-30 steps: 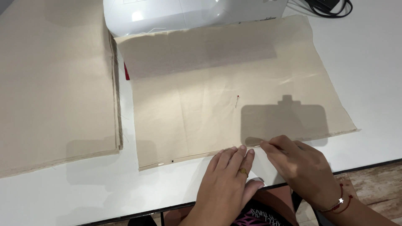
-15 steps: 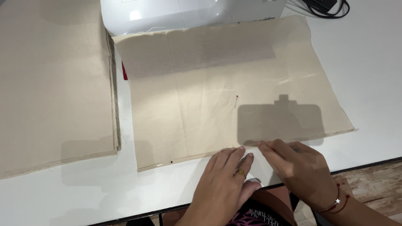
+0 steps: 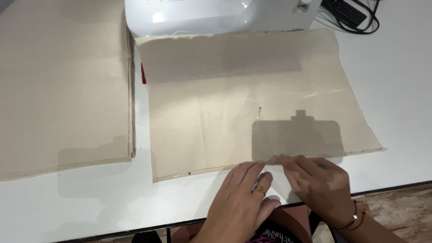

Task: The person lays out a large piece of beige fabric on a white table next to a sewing machine. They fold the fabric and then use straight pins to secure the folded edges together, preparing the material for sewing.

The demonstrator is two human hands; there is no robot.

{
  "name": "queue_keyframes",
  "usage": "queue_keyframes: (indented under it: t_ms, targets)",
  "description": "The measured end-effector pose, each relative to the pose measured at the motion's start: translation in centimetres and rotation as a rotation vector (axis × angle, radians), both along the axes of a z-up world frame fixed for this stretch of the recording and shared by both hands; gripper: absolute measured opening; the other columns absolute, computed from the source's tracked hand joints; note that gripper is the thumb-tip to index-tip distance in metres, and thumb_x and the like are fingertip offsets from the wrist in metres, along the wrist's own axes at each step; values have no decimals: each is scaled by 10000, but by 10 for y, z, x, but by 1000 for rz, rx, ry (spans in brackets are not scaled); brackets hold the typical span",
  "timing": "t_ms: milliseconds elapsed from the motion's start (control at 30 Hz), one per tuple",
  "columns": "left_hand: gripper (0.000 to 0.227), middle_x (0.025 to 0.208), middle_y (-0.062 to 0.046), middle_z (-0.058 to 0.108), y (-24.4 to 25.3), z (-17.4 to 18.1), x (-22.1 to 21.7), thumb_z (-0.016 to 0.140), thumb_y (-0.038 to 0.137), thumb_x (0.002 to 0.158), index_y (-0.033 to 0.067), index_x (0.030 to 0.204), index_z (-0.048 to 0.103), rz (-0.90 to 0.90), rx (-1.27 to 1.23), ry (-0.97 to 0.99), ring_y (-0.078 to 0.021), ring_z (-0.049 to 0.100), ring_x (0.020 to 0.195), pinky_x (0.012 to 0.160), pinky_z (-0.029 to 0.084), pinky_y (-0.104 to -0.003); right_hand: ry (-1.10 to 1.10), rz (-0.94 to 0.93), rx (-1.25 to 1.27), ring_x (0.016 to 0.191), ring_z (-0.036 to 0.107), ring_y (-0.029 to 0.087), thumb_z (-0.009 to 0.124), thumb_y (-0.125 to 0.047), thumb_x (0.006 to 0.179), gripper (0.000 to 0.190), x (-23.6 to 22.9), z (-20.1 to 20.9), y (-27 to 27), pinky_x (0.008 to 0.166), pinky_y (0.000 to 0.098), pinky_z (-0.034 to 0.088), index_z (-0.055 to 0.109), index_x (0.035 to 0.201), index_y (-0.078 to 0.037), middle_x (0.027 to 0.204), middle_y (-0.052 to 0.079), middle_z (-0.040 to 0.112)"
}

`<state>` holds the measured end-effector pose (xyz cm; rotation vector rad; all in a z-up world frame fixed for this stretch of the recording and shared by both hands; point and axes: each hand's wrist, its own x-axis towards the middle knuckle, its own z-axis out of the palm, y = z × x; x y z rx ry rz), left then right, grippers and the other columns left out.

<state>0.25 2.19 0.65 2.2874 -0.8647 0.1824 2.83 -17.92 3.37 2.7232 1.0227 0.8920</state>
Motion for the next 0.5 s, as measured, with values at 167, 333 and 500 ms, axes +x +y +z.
queue_keyframes:
  t_ms: [167, 333, 500]
  targets:
    - [353, 1355, -239, 597, 1, 2, 1, 729, 311, 970, -13, 1030, 602, -19, -53, 48, -381, 518, 1283, 1081, 420, -457, 74, -46, 216, 580, 549, 108, 730, 20, 900, 285, 0, -13, -4, 611, 250, 506, 754, 1051, -220, 786, -86, 691]
    - [349, 1390, -215, 606, 3, 8, 8, 728, 328, 953, 3, 883, 624, -59, -95, 191, -358, 478, 1377, 1128, 385, -415, 137, -62, 279, 618, 600, 107, 712, 36, 872, 307, 2, -23, -10, 606, 257, 512, 761, 1062, -201, 806, -87, 707]
    - [361, 1354, -145, 631, 4, 8, 10, 717, 374, 935, 44, 834, 613, -129, -97, 283, -311, 459, 1402, 1135, 361, -406, 213, -53, 348, 696, 675, 111, 737, -46, 890, 185, 3, -22, -6, 641, 275, 526, 761, 991, -199, 881, -74, 759]
